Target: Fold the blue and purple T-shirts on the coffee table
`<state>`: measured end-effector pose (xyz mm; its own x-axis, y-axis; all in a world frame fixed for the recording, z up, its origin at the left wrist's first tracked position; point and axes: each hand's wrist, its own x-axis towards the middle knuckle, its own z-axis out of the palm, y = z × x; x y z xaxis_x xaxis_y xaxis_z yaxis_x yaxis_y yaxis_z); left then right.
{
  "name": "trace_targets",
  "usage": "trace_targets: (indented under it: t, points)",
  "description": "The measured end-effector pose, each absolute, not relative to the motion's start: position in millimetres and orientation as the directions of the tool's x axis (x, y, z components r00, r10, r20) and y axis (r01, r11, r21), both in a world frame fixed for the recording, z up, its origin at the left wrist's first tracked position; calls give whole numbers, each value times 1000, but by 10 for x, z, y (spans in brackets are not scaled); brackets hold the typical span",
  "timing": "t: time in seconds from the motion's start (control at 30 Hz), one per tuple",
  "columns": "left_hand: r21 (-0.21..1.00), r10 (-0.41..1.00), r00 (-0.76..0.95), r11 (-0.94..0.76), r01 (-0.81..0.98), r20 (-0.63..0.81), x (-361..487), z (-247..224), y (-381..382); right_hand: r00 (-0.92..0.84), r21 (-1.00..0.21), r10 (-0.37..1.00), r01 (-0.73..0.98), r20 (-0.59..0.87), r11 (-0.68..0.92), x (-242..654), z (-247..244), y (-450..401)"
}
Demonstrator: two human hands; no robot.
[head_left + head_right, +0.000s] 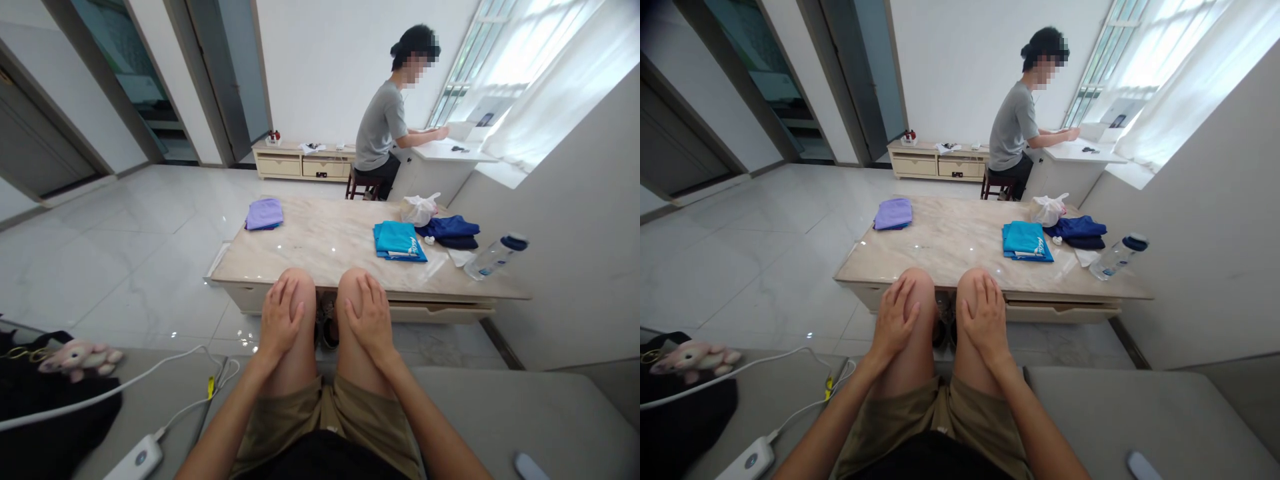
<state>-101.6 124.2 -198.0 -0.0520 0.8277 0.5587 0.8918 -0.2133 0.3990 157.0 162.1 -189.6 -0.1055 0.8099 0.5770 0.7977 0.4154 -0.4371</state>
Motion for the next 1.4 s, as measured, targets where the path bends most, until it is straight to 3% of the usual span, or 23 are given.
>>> trace_targets:
  t: [0.83,1.4]
  points:
    - [405,832,-35,-232,884,553,-1014,-2010,1173,-65,-492,824,775,563,397,1699,-1920,1602]
    - [399,801,-36,-258,880,597,-1050,-2040,1174,-82,-437,796,800,599,411,1750,-1943,1611]
